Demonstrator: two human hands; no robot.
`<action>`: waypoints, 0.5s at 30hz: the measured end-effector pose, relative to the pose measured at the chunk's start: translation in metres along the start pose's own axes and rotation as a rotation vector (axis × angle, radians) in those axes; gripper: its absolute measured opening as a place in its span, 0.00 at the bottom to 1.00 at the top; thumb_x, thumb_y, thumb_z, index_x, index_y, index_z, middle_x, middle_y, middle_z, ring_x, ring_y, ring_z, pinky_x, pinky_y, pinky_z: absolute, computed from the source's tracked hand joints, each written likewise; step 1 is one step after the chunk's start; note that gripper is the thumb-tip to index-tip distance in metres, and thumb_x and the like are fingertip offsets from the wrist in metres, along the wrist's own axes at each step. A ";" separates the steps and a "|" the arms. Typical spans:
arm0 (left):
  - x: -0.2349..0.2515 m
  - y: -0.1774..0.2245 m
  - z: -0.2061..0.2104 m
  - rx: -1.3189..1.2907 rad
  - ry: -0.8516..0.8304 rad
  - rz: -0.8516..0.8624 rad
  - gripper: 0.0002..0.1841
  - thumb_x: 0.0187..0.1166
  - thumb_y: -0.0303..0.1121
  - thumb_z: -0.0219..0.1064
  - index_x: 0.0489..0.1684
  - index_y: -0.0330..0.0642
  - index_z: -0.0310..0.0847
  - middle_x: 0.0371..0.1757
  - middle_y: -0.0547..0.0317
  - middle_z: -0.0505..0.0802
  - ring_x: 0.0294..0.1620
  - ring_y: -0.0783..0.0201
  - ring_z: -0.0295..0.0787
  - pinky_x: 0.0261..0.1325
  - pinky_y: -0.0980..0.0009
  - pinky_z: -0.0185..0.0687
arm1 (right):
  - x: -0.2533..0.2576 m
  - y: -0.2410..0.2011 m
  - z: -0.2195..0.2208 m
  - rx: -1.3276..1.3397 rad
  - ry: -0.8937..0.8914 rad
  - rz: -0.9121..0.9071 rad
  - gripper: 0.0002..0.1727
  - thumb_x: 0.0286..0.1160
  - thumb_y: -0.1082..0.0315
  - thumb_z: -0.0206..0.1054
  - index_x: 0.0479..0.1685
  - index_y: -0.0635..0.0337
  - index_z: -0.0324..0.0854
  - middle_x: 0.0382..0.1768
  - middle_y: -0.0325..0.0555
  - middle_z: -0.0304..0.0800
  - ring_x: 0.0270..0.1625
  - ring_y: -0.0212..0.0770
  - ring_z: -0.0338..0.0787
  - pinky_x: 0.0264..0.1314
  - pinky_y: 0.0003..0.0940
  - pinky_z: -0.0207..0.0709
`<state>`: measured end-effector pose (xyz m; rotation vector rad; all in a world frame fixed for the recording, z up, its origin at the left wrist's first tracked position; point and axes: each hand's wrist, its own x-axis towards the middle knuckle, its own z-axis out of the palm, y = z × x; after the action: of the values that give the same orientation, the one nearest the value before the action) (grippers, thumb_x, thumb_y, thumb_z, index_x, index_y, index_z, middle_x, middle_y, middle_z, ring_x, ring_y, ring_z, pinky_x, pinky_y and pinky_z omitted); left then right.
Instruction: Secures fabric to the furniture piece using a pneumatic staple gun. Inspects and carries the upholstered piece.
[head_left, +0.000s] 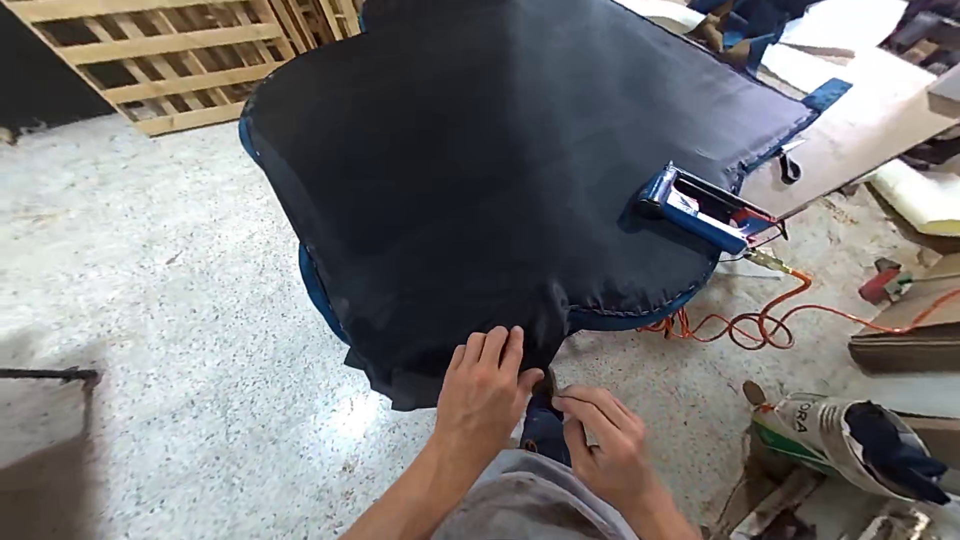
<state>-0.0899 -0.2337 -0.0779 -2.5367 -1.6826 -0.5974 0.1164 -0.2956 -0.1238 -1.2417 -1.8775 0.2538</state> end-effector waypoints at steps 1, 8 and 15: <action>-0.001 -0.002 0.003 0.007 0.001 0.016 0.24 0.85 0.56 0.60 0.63 0.50 0.91 0.55 0.57 0.92 0.53 0.56 0.88 0.51 0.62 0.86 | 0.001 0.002 -0.001 -0.008 0.007 0.008 0.12 0.77 0.67 0.62 0.46 0.48 0.93 0.51 0.37 0.95 0.55 0.34 0.93 0.55 0.32 0.91; 0.003 0.004 -0.005 0.047 -0.002 0.002 0.40 0.77 0.71 0.57 0.64 0.44 0.90 0.54 0.55 0.94 0.54 0.54 0.90 0.53 0.57 0.87 | 0.002 -0.004 0.003 -0.040 0.124 0.149 0.12 0.75 0.68 0.63 0.44 0.51 0.94 0.49 0.39 0.95 0.54 0.34 0.94 0.54 0.32 0.92; 0.001 -0.012 0.010 -0.094 0.050 0.053 0.13 0.83 0.40 0.66 0.53 0.50 0.95 0.46 0.61 0.93 0.49 0.60 0.89 0.50 0.65 0.88 | -0.007 -0.002 0.005 0.094 -0.059 0.324 0.12 0.77 0.65 0.62 0.46 0.46 0.93 0.48 0.32 0.94 0.45 0.25 0.92 0.45 0.26 0.91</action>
<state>-0.0977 -0.2256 -0.0894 -2.5968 -1.6030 -0.7461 0.1122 -0.3012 -0.1300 -1.4840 -1.6856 0.5508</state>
